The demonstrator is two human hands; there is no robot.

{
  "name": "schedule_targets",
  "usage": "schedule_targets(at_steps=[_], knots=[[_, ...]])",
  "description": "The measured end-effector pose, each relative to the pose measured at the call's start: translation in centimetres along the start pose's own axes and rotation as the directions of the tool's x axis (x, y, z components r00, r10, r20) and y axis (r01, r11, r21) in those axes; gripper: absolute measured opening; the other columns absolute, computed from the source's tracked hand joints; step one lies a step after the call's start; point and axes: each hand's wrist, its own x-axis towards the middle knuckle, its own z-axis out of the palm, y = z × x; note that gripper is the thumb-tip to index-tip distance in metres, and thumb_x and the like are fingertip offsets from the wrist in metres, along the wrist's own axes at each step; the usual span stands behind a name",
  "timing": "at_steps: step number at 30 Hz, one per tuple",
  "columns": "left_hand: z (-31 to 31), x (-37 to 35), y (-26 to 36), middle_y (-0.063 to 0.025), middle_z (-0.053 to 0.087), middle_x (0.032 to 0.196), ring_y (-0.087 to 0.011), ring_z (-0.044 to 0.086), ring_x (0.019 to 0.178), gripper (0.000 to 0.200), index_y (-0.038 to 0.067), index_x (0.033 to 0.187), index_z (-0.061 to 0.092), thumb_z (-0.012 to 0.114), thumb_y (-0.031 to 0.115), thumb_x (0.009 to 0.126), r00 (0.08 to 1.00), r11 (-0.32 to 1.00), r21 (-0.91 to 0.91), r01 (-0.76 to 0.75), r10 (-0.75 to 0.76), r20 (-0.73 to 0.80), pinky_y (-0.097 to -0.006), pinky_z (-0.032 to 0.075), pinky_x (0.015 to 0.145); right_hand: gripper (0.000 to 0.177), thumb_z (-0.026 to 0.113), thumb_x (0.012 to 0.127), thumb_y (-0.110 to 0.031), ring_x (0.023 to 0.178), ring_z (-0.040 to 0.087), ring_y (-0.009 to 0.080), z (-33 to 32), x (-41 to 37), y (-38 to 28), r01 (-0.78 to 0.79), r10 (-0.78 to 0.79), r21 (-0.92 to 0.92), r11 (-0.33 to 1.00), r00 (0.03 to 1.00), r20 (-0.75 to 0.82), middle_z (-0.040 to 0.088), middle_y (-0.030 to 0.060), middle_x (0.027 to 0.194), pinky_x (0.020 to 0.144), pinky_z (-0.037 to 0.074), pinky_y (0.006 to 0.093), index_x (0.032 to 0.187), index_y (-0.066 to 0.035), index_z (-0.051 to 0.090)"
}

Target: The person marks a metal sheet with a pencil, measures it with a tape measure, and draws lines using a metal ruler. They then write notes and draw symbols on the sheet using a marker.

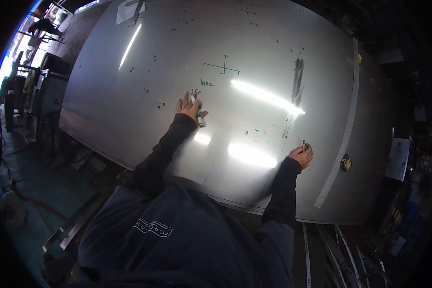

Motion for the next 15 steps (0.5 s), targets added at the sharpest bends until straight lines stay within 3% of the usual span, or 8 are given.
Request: schedule_targets(at_steps=[6,10,13,15], knots=[[0.3,1.4,-0.6,-0.0268,0.041,0.145,-0.0508,0.019,0.141,0.041,0.009,0.11,0.051,0.063,0.042,0.089,0.998,0.997,-0.057,-0.05,0.047,-0.045,-0.0664,0.015,0.111,0.026,0.059,0.085,-0.017,0.099,0.061,0.0301,-0.3,0.2,-0.3,0.005,-0.005,-0.008,1.0,1.0,0.008,0.064,0.008,0.103,0.084,0.046,0.0455,0.11,-0.011,0.061],[0.4,1.0,-0.4,-0.0235,0.034,0.151,-0.0476,0.02,0.143,0.044,0.01,0.112,0.051,0.062,0.047,0.089,0.996,0.999,-0.031,-0.033,0.03,-0.083,-0.0633,0.016,0.112,0.025,0.059,0.085,-0.017,0.1,0.061,0.0308,0.1,0.4,-0.1,0.005,-0.005,0.015,1.0,1.0,0.002,0.064,0.0085,0.103,0.085,0.045,0.0456,0.109,-0.01,0.061],[-0.4,1.3,-0.2,-0.0214,0.038,0.149,-0.045,0.019,0.144,0.045,0.01,0.111,0.051,0.062,0.047,0.089,1.0,0.999,0.045,-0.004,0.004,0.014,-0.0625,0.017,0.113,0.026,0.059,0.086,-0.017,0.1,0.061,0.0314,0.5,0.4,0.2,0.002,-0.002,0.01,1.0,1.0,0.0,0.064,0.0092,0.104,0.086,0.045,0.0459,0.11,-0.009,0.061],[-0.6,1.7,-0.1,-0.021,0.04,0.148,-0.0443,0.019,0.144,0.045,0.01,0.111,0.052,0.063,0.047,0.089,1.0,1.0,0.002,0.0,0.0,-0.005,-0.0628,0.017,0.113,0.026,0.059,0.086,-0.017,0.1,0.06,0.0316,-0.1,0.0,-0.2,0.011,-0.011,0.018,1.0,1.0,0.002,0.064,0.0095,0.105,0.086,0.045,0.046,0.111,-0.009,0.061]])
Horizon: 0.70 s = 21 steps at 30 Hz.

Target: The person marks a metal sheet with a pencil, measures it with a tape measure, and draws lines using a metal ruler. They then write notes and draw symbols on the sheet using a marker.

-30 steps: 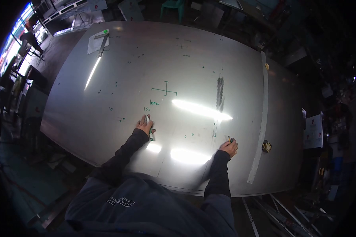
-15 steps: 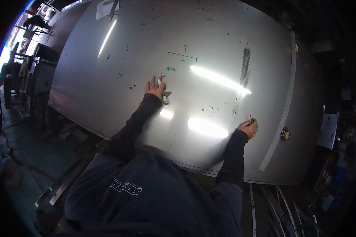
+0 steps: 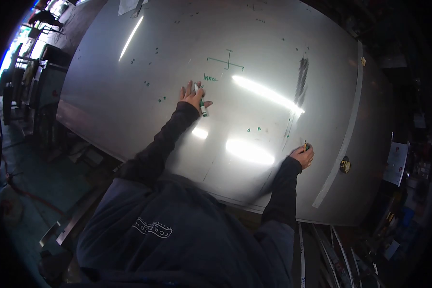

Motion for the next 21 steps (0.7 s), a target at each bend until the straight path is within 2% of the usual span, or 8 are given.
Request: schedule_targets(at_steps=[3,11,15,17,18,19,20,21], knots=[[1.0,-1.3,-0.3,-0.0208,0.044,0.146,-0.043,0.02,0.144,0.045,0.01,0.109,0.053,0.065,0.047,0.087,0.991,0.999,-0.044,-0.033,0.027,-0.129,-0.0633,0.018,0.112,0.026,0.058,0.087,-0.017,0.101,0.06,0.0318,0.6,-0.1,0.8,0.011,-0.01,0.01,1.0,1.0,-0.017,0.064,0.0097,0.106,0.086,0.045,0.0461,0.112,-0.009,0.061],[1.2,-0.6,0.2,-0.0196,0.036,0.151,-0.0432,0.018,0.145,0.05,0.01,0.11,0.052,0.067,0.05,0.084,0.996,0.998,-0.07,0.012,-0.018,-0.087,-0.0625,0.016,0.113,0.026,0.058,0.087,-0.016,0.102,0.06,0.0313,-0.1,0.2,0.3,0.01,-0.01,0.014,1.0,1.0,-0.009,0.064,0.0093,0.106,0.086,0.045,0.0468,0.112,-0.009,0.061],[1.2,-1.3,-0.3,-0.0221,0.041,0.147,-0.0436,0.022,0.143,0.052,0.011,0.118,0.052,0.059,0.053,0.089,1.0,0.998,0.066,0.001,-0.002,0.017,-0.0598,0.015,0.115,0.025,0.057,0.087,-0.017,0.102,0.06,0.0313,0.1,0.3,0.2,-0.02,0.021,-0.022,1.0,1.0,0.02,0.064,0.0092,0.105,0.084,0.045,0.0465,0.111,-0.01,0.061],[0.1,0.1,-0.9,-0.0187,0.047,0.143,-0.0364,0.029,0.142,0.053,0.011,0.123,0.051,0.057,0.053,0.092,0.998,0.984,-0.178,0.034,-0.043,-0.05,-0.0567,0.017,0.115,0.025,0.057,0.087,-0.017,0.102,0.06,0.0314,0.0,0.3,-0.4,-0.017,0.017,0.004,1.0,1.0,0.003,0.064,0.0091,0.105,0.084,0.045,0.0465,0.11,-0.01,0.061],[0.1,0.2,-1.8,-0.0171,0.061,0.126,-0.0281,0.05,0.129,0.056,0.011,0.13,0.053,0.057,0.051,0.093,0.979,0.986,-0.166,0.01,-0.044,-0.2,-0.0461,0.032,0.11,0.026,0.058,0.086,-0.017,0.102,0.06,0.0314,0.1,0.3,-0.2,-0.024,0.024,0.008,1.0,1.0,0.016,0.064,0.0092,0.106,0.084,0.045,0.0466,0.111,-0.01,0.061],[-0.4,0.4,-2.7,-0.0171,0.061,0.126,-0.0281,0.05,0.129,0.056,0.011,0.13,0.053,0.057,0.051,0.093,0.979,0.988,-0.157,0.0,-0.032,-0.201,-0.0461,0.032,0.11,0.027,0.058,0.086,-0.017,0.102,0.06,0.0315,0.2,0.3,0.1,-0.036,0.036,0.005,0.999,0.999,0.03,0.063,0.0093,0.106,0.084,0.046,0.0467,0.111,-0.009,0.061],[-0.8,0.7,-3.6,-0.0156,0.065,0.115,-0.025,0.057,0.116,0.053,0.011,0.128,0.057,0.057,0.05,0.093,0.974,0.839,-0.537,0.091,-0.187,-0.126,-0.0404,0.038,0.103,0.027,0.058,0.086,-0.017,0.102,0.06,0.0315,0.6,0.6,0.2,-0.052,0.052,0.008,0.999,0.998,0.028,0.063,0.0093,0.106,0.084,0.046,0.0467,0.111,-0.009,0.061],[-0.6,0.8,-4.1,-0.0141,0.07,0.104,-0.0218,0.064,0.103,0.051,0.011,0.126,0.061,0.056,0.049,0.094,0.954,0.543,-0.818,0.187,-0.3,0.018,-0.0347,0.045,0.096,0.027,0.059,0.086,-0.017,0.102,0.06,0.0316,1.1,0.6,0.5,-0.03,0.03,0.001,1.0,1.0,0.003,0.063,0.0095,0.106,0.084,0.046,0.0469,0.111,-0.009,0.061]])
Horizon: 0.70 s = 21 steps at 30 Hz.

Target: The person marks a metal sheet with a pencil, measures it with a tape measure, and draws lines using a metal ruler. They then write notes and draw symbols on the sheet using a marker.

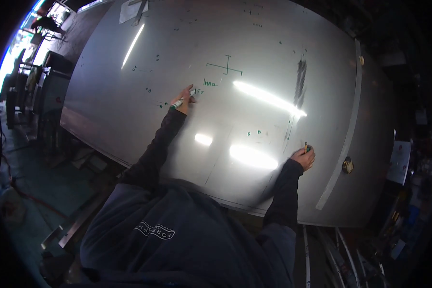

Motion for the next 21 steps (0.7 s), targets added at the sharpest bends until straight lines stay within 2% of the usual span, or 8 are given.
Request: schedule_targets(at_steps=[1,4,8,10,14,17,19,21], knots=[[0.4,0.8,-1.9,-0.0081,0.071,0.085,-0.0144,0.064,0.079,0.039,0.009,0.114,0.07,0.058,0.04,0.095,0.947,0.963,0.099,-0.25,0.265,-0.183,-0.0276,0.05,0.078,0.027,0.059,0.086,-0.018,0.102,0.06,0.0317,0.1,-0.4,0.5,0.023,-0.023,-0.014,1.0,1.0,-0.015,0.063,0.0097,0.106,0.084,0.046,0.047,0.112,-0.009,0.061],[0.1,1.6,-1.0,-0.0047,0.071,0.081,-0.0142,0.062,0.072,0.028,0.006,0.103,0.072,0.062,0.03,0.094,0.887,0.921,0.2,-0.333,0.378,-0.265,-0.0281,0.051,0.073,0.028,0.059,0.085,-0.018,0.101,0.061,0.032,0.0,-0.5,0.4,0.017,-0.017,-0.048,0.999,1.0,-0.013,0.064,0.0101,0.105,0.084,0.046,0.0468,0.112,-0.009,0.061],[-0.3,2.9,-1.1,-0.0042,0.07,0.08,-0.0125,0.06,0.069,0.019,0.003,0.093,0.071,0.067,0.021,0.09,0.923,0.906,0.334,-0.26,0.335,-0.188,-0.028,0.05,0.069,0.028,0.06,0.085,-0.018,0.101,0.06,0.0317,-0.3,-0.3,0.2,0.004,-0.003,-0.037,0.999,1.0,0.017,0.063,0.01,0.106,0.084,0.045,0.0463,0.112,-0.01,0.061],[-0.5,3.3,-1.0,-0.0059,0.069,0.078,-0.0119,0.06,0.068,0.017,0.003,0.086,0.069,0.071,0.02,0.087,0.971,0.957,0.219,-0.193,0.219,-0.1,-0.0276,0.05,0.067,0.027,0.059,0.085,-0.018,0.101,0.061,0.0313,-0.4,-0.4,0.2,-0.005,0.006,-0.041,0.999,1.0,0.026,0.064,0.0095,0.105,0.085,0.045,0.046,0.111,-0.011,0.061],[-0.2,3.6,-0.8,-0.0063,0.068,0.074,-0.011,0.06,0.068,0.015,0.003,0.084,0.069,0.072,0.018,0.085,0.975,0.964,0.179,-0.198,0.213,-0.07,-0.0269,0.049,0.066,0.027,0.058,0.086,-0.019,0.101,0.061,0.0302,-0.3,-0.2,0.1,-0.003,0.003,-0.014,1.0,1.0,0.014,0.064,0.0085,0.104,0.085,0.045,0.0456,0.111,-0.011,0.061],[-0.1,4.0,-1.1,-0.0058,0.067,0.074,-0.0108,0.059,0.067,0.017,0.003,0.083,0.067,0.073,0.019,0.085,0.952,0.935,0.221,-0.279,0.299,-0.061,-0.0269,0.049,0.065,0.027,0.058,0.086,-0.019,0.101,0.061,0.0297,-0.4,-0.3,0.1,-0.007,0.007,-0.026,1.0,1.0,0.027,0.064,0.008,0.105,0.085,0.045,0.0455,0.112,-0.012,0.062],[-0.1,4.0,-1.0,-0.0058,0.067,0.073,-0.0115,0.059,0.065,0.018,0.003,0.081,0.065,0.073,0.019,0.084,0.972,0.934,0.302,-0.192,0.224,-0.074,-0.0277,0.049,0.064,0.027,0.058,0.086,-0.019,0.101,0.061,0.0296,-0.4,-0.3,0.2,-0.013,0.014,-0.035,0.999,0.999,0.036,0.064,0.0078,0.105,0.085,0.045,0.0455,0.112,-0.012,0.062],[0.0,4.2,-0.8,-0.0057,0.067,0.072,-0.0119,0.059,0.065,0.019,0.003,0.08,0.065,0.073,0.02,0.084,0.967,0.92,0.34,-0.197,0.239,-0.086,-0.0282,0.049,0.063,0.027,0.058,0.086,-0.019,0.101,0.061,0.0295,-0.3,-0.3,0.2,0.002,-0.002,-0.031,1.0,1.0,0.004,0.065,0.0075,0.105,0.085,0.045,0.0454,0.111,-0.012,0.062]])
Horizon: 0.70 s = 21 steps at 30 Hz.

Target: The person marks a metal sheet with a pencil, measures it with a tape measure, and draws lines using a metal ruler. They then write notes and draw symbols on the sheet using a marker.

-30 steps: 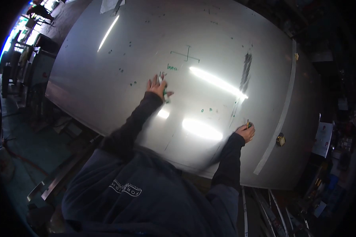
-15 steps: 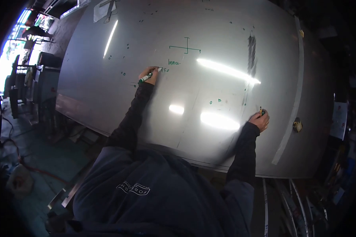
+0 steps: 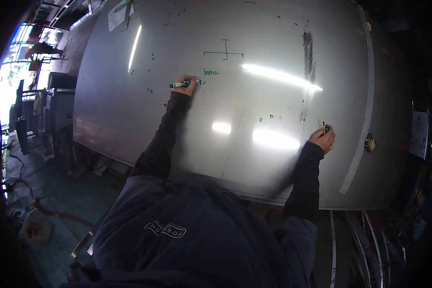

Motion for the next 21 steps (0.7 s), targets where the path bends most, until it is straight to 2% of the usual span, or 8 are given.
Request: schedule_targets(at_steps=[5,8,11,13,14,17,18,21], knots=[[0.5,0.1,-0.2,-0.0062,0.067,0.072,-0.0138,0.061,0.065,0.023,0.003,0.079,0.064,0.073,0.024,0.084,0.996,0.996,-0.053,-0.077,0.074,-0.046,-0.0293,0.05,0.063,0.026,0.058,0.085,-0.018,0.101,0.061,0.0295,0.0,0.1,0.2,-0.004,0.004,0.001,1.0,1.0,0.015,0.064,0.0075,0.105,0.085,0.045,0.0452,0.11,-0.012,0.062],[-0.2,-0.1,0.7,-0.0097,0.068,0.075,-0.0147,0.063,0.069,0.025,0.003,0.082,0.065,0.074,0.026,0.084,0.999,0.998,0.056,0.013,-0.015,0.03,-0.0298,0.051,0.066,0.026,0.058,0.085,-0.017,0.101,0.061,0.0295,-0.1,0.0,0.0,0.008,-0.009,0.006,1.0,1.0,0.009,0.064,0.0074,0.105,0.085,0.045,0.0452,0.11,-0.012,0.062],[-0.3,-1.2,1.4,-0.0135,0.07,0.087,-0.0229,0.067,0.077,0.025,0.003,0.099,0.066,0.072,0.023,0.085,1.0,0.995,-0.102,-0.003,0.004,0.01,-0.034,0.052,0.073,0.026,0.058,0.086,-0.017,0.1,0.061,0.0296,-0.3,0.2,-0.2,-0.003,0.003,0.007,1.0,1.0,0.02,0.064,0.0076,0.105,0.085,0.045,0.0451,0.111,-0.011,0.062],[-0.1,-2.9,1.3,-0.0202,0.065,0.111,-0.0335,0.063,0.104,0.044,0.007,0.125,0.058,0.069,0.026,0.087,0.891,0.858,0.252,-0.447,0.453,0.037,-0.0436,0.048,0.092,0.027,0.057,0.086,-0.017,0.1,0.06,0.0298,-0.4,0.2,-0.1,-0.005,0.005,0.004,1.0,0.999,0.036,0.064,0.0077,0.105,0.085,0.045,0.045,0.111,-0.011,0.062],[0.6,-4.4,0.9,-0.0245,0.054,0.13,-0.04,0.044,0.13,0.059,0.012,0.139,0.045,0.066,0.032,0.088,0.903,0.781,0.458,-0.425,0.401,0.155,-0.0547,0.033,0.107,0.027,0.057,0.086,-0.016,0.101,0.06,0.03,-0.3,0.3,-0.2,-0.006,0.006,0.011,1.0,0.999,0.033,0.064,0.008,0.105,0.085,0.045,0.0451,0.111,-0.011,0.062],[0.9,-5.1,1.2,-0.0236,0.048,0.138,-0.0403,0.031,0.139,0.061,0.015,0.141,0.044,0.064,0.04,0.089,0.93,0.771,0.52,-0.366,0.31,0.195,-0.0605,0.022,0.112,0.027,0.057,0.086,-0.017,0.101,0.06,0.0303,-0.3,0.0,-0.2,-0.012,0.011,0.012,1.0,1.0,0.029,0.064,0.0084,0.105,0.085,0.045,0.0451,0.112,-0.011,0.062],[0.9,-4.8,1.5,-0.0169,0.048,0.142,-0.042,0.03,0.14,0.06,0.017,0.141,0.044,0.063,0.04,0.089,0.942,0.797,0.502,-0.335,0.293,0.164,-0.0621,0.022,0.112,0.027,0.057,0.086,-0.017,0.102,0.06,0.0305,-0.3,0.0,-0.2,-0.015,0.015,0.006,1.0,1.0,0.023,0.064,0.0085,0.105,0.085,0.045,0.045,0.112,-0.011,0.061],[2.4,-7.0,1.6,-0.0103,0.046,0.147,-0.0419,0.027,0.142,0.059,0.017,0.141,0.044,0.062,0.041,0.09,0.949,0.806,0.502,-0.313,0.284,0.136,-0.0631,0.019,0.112,0.028,0.058,0.086,-0.018,0.102,0.06,0.0308,-0.1,-0.1,0.1,0.018,-0.018,0.005,1.0,1.0,-0.012,0.064,0.0092,0.106,0.086,0.045,0.0453,0.113,-0.01,0.061]])
